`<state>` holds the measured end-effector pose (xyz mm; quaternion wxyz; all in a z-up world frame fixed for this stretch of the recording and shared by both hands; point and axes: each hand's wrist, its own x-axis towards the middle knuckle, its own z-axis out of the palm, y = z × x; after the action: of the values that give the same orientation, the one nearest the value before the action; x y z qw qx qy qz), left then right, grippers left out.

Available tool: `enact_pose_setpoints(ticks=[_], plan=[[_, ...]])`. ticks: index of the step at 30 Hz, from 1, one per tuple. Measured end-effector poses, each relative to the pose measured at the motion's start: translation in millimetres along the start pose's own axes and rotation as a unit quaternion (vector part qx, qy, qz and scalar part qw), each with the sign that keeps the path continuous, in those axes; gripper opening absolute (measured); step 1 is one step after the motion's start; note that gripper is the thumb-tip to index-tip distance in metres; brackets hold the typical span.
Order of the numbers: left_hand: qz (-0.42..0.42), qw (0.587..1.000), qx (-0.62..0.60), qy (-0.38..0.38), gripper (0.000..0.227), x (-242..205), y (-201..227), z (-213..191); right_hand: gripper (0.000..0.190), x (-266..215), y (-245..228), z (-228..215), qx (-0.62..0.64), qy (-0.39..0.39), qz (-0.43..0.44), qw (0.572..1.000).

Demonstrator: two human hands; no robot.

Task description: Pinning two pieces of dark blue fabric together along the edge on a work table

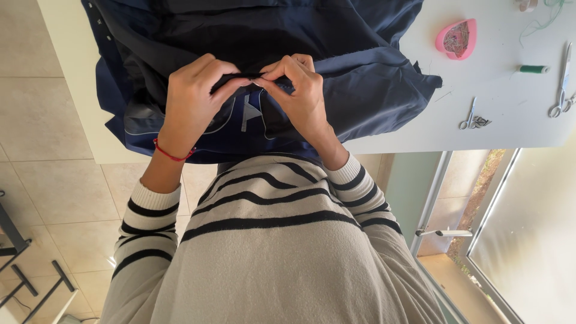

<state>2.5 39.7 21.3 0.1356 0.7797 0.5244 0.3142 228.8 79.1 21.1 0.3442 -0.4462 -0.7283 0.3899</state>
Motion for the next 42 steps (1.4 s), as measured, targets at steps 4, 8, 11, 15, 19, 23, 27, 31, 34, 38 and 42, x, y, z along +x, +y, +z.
enact_pose_setpoints(ticks=[4, 8, 11, 15, 19, 23, 27, 31, 34, 38, 42], plan=[[-0.029, 0.988, -0.152, 0.011, 0.019, 1.3, 2.0, -1.9, 0.015, -1.8, -1.2, -1.9, 0.001, -0.008, 0.018, 1.0], [-0.058, 0.982, -0.178, 0.008, 0.015, 5.7, 5.0, -7.2, 0.016, 0.0, -1.9, -1.6, 0.0, -0.006, 0.012, 1.0], [-0.066, 0.977, -0.202, -0.003, 0.015, 9.9, 11.3, -15.2, 0.015, 2.5, -0.3, -2.1, -0.016, 0.009, -0.007, 1.0], [-0.07, 0.982, -0.171, -0.04, 0.007, 13.6, 15.6, -19.1, 0.006, 4.2, 47.1, -51.7, -0.113, 0.071, -0.009, 0.991], [-0.099, 0.982, -0.156, -0.042, 0.01, 15.8, 16.1, -28.5, 0.052, -22.6, 203.7, -207.2, -0.337, 0.294, 0.072, 0.891], [-0.113, 0.981, -0.152, -0.041, 0.01, 13.0, 15.7, -26.2, 0.023, -60.1, 297.4, -297.9, -0.409, 0.306, 0.19, 0.838], [-0.143, 0.979, -0.135, -0.055, 0.009, 13.3, 22.0, -28.2, 0.026, -44.6, 299.0, -319.6, -0.397, 0.112, 0.026, 0.91], [-0.153, 0.978, -0.127, -0.057, 0.01, 13.2, 25.8, -28.7, 0.027, -35.4, 306.4, -331.4, -0.389, 0.02, -0.018, 0.921], [-0.158, 0.977, -0.134, -0.053, 0.01, 10.6, 25.3, -27.4, 0.013, -27.6, 302.8, -336.7, -0.379, -0.025, -0.022, 0.925], [-0.167, 0.974, -0.141, -0.051, 0.007, 8.5, 25.1, -28.7, 0.019, -35.0, 312.0, -340.8, -0.418, -0.031, -0.039, 0.907], [-0.166, 0.975, -0.134, -0.052, 0.008, 10.8, 24.5, -29.8, 0.04, -34.9, 304.9, -338.5, -0.449, -0.038, -0.016, 0.893]])
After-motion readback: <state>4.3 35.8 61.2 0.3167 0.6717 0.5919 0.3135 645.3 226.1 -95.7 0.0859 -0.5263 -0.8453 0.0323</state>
